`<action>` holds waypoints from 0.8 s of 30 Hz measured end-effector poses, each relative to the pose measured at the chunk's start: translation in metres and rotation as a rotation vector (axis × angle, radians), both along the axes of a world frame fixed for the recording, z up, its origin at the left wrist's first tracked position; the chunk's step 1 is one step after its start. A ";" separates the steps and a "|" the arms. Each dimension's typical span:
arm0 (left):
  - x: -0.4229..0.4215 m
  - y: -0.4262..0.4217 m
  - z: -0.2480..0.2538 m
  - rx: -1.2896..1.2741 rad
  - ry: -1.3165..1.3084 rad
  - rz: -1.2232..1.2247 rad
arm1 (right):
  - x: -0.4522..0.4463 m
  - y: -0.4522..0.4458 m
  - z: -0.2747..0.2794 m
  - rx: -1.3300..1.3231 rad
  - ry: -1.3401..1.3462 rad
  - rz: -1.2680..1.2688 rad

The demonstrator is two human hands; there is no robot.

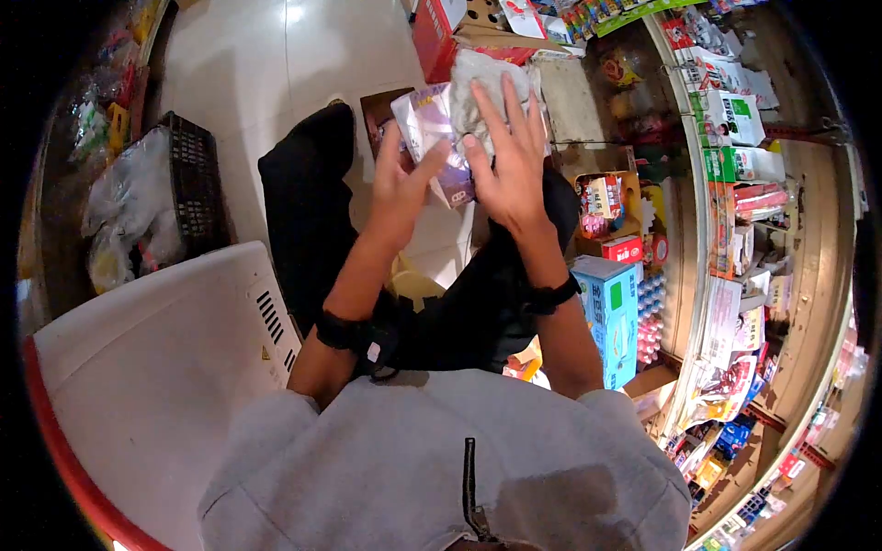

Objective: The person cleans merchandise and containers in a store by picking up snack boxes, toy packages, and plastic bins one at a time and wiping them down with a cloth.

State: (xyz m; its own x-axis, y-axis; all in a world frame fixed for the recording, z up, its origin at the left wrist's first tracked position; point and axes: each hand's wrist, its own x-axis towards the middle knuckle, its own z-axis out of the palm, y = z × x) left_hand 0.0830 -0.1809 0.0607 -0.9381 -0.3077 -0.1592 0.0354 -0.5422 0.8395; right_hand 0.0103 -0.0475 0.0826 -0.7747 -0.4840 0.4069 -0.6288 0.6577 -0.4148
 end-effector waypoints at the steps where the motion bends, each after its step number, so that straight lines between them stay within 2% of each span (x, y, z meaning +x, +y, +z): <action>1: -0.002 -0.001 -0.002 0.080 -0.001 -0.001 | 0.001 -0.002 0.001 0.014 -0.007 0.062; 2: -0.004 -0.002 -0.003 0.081 -0.004 -0.004 | 0.002 -0.003 0.003 0.028 -0.014 0.123; 4: -0.006 -0.003 -0.005 0.345 0.066 0.005 | 0.005 -0.008 0.006 -0.036 -0.024 0.162; 6: -0.005 -0.002 -0.007 0.305 0.107 -0.016 | 0.009 -0.012 0.006 0.011 0.001 0.263; 9: 0.002 -0.010 0.024 0.444 -0.216 0.016 | 0.041 -0.027 0.019 0.052 0.020 0.343; 12: 0.002 -0.014 0.017 0.519 -0.090 0.109 | 0.050 -0.033 0.013 0.037 0.046 0.361; 16: 0.000 -0.019 0.005 0.642 -0.003 0.081 | 0.053 -0.031 0.008 0.072 0.126 0.355; 18: 0.001 -0.017 0.004 0.652 0.014 0.083 | 0.059 -0.032 0.007 0.057 0.091 0.297; 24: 0.006 -0.004 0.013 0.453 -0.093 0.163 | 0.065 -0.045 -0.006 -0.039 0.159 0.086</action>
State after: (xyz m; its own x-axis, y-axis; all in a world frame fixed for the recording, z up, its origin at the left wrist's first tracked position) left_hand 0.0895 -0.1849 0.0736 -0.8591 -0.3296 -0.3914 0.0864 -0.8474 0.5239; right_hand 0.0752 -0.0926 0.0763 -0.6556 -0.5271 0.5407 -0.7417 0.5839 -0.3302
